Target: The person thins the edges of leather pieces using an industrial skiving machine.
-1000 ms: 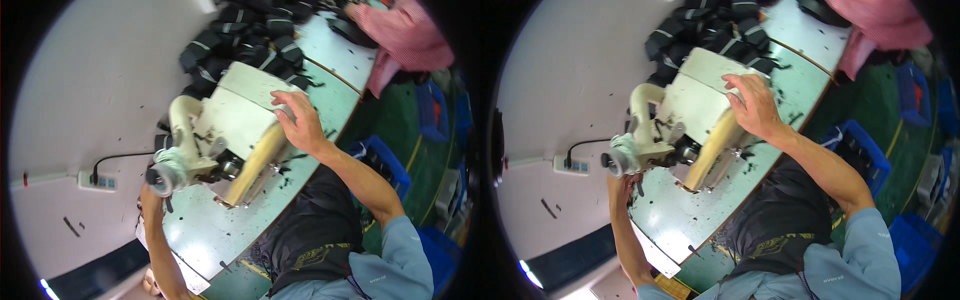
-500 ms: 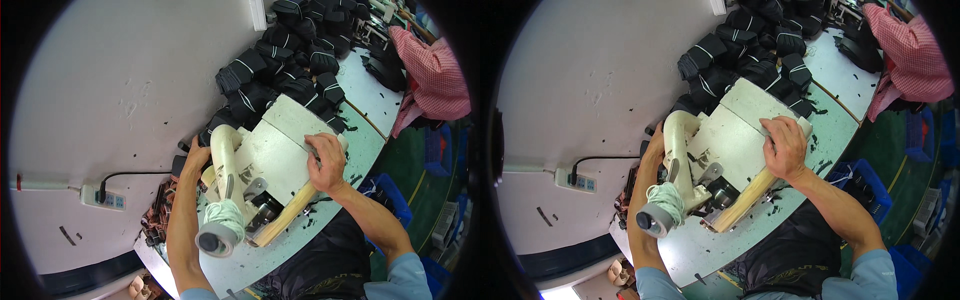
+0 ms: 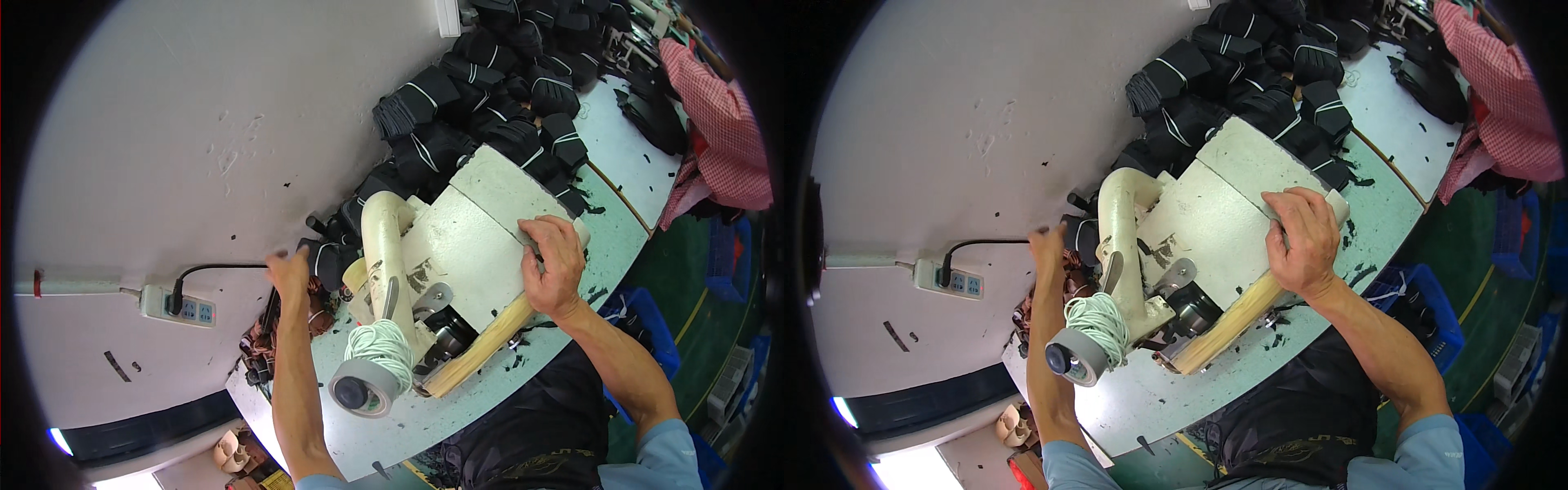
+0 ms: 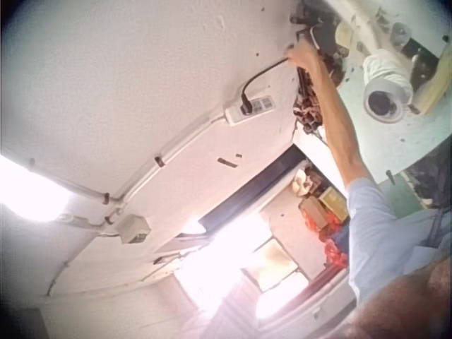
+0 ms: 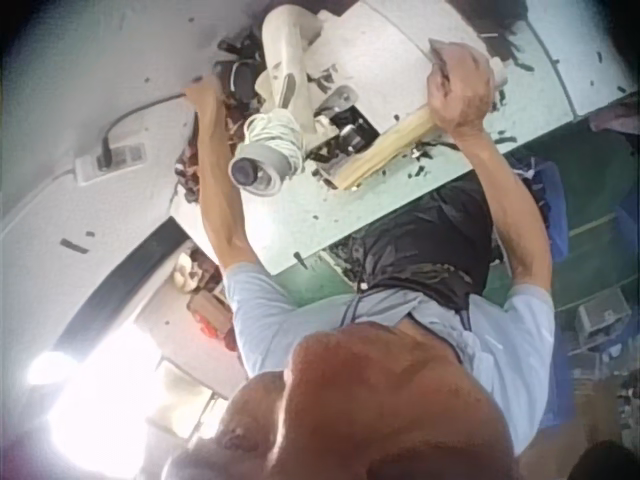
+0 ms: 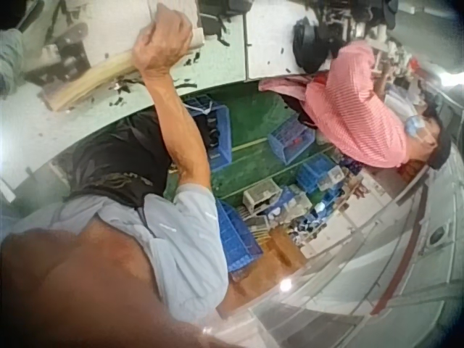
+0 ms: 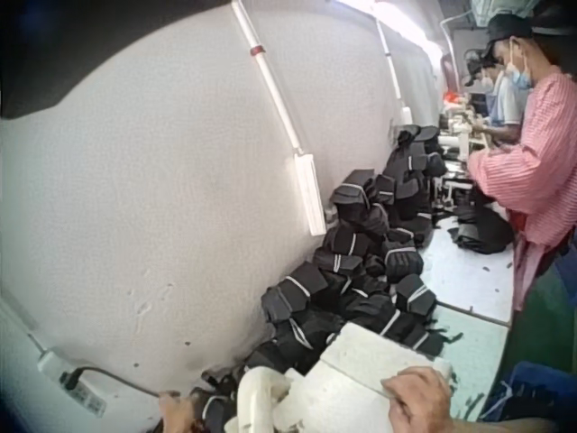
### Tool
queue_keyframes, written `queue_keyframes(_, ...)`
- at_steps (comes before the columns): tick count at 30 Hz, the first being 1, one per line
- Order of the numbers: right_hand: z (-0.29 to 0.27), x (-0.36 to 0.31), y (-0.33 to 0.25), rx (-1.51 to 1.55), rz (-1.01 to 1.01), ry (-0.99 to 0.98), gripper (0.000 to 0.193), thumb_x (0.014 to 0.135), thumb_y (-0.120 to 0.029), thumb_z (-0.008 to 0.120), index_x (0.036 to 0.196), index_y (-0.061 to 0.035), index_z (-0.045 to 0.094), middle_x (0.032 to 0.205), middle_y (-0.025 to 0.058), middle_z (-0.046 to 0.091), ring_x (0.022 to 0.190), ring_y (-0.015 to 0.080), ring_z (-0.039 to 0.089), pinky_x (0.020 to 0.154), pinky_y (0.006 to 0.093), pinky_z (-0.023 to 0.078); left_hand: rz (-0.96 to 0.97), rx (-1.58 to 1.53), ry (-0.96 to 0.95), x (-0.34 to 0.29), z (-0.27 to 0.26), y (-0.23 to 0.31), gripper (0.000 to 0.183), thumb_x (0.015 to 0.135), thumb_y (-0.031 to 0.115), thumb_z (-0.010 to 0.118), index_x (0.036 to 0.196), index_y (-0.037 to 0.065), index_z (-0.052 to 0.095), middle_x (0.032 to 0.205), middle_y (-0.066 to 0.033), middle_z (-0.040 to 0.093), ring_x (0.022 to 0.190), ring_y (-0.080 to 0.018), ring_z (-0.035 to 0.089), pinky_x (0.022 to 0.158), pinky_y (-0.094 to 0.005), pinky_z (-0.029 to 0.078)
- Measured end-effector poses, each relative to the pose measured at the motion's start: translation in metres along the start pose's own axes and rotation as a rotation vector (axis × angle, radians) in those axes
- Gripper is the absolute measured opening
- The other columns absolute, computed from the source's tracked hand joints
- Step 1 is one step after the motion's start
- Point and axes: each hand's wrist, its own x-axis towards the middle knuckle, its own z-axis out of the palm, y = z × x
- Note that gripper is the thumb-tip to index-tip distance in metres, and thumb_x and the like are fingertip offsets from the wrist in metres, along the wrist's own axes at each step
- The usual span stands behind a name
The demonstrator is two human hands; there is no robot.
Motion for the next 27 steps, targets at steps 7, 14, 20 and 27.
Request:
queue_keyframes(7, -0.004, -0.001, -0.005, -0.019, 0.02, 0.023, 0.036, 0.069, -0.002, 0.059, 0.105, -0.0029, 0.063, 0.098, 0.0102, 0.063, 0.098, 0.0304, 0.057, 0.085, 0.0397, 0.045, -0.522, -0.6, -0.534, -0.034, 0.022, -0.038, 0.05, 0.077, 0.042, 0.078, 0.099, 0.0, 0.064, 0.088, -0.0107, 0.067, 0.07, -0.0238, 0.064, 0.057, -0.0359, 0.05)
queue_keyframes(14, -0.004, -0.015, -0.003, -0.008, 0.033, 0.036, 0.035, 0.068, -0.004, 0.059, 0.102, -0.0059, 0.065, 0.097, 0.0087, 0.064, 0.1, 0.0286, 0.058, 0.086, 0.0397, 0.046, -0.467, -0.52, -0.307, -0.043, 0.018, 0.0, 0.056, 0.068, 0.029, 0.075, 0.109, -0.006, 0.06, 0.103, -0.0154, 0.064, 0.08, -0.0284, 0.065, 0.06, -0.0452, 0.053)
queue_keyframes(20, -0.003, -0.015, -0.007, 0.035, 0.013, 0.061, 0.032, 0.069, -0.006, 0.061, 0.101, -0.0056, 0.064, 0.095, 0.0092, 0.063, 0.098, 0.0304, 0.057, 0.086, 0.0406, 0.045, -0.335, -1.212, -0.346, -0.075, -0.084, -0.031, 0.042, 0.079, 0.031, 0.067, 0.111, 0.004, 0.058, 0.107, -0.0111, 0.064, 0.094, -0.0266, 0.063, 0.08, -0.0454, 0.053)
queue_keyframes(27, -0.055, -0.063, -0.093, 0.968, 0.291, -0.304, 0.038, 0.085, -0.006, 0.065, 0.122, -0.0039, 0.053, 0.115, 0.0103, 0.059, 0.11, 0.0244, 0.054, 0.096, 0.0356, 0.043, -0.149, -1.646, -0.591, -0.264, -0.182, -0.068, 0.061, 0.075, 0.033, 0.061, 0.13, 0.007, 0.055, 0.13, -0.0122, 0.058, 0.123, -0.0304, 0.052, 0.108, -0.0469, 0.036)
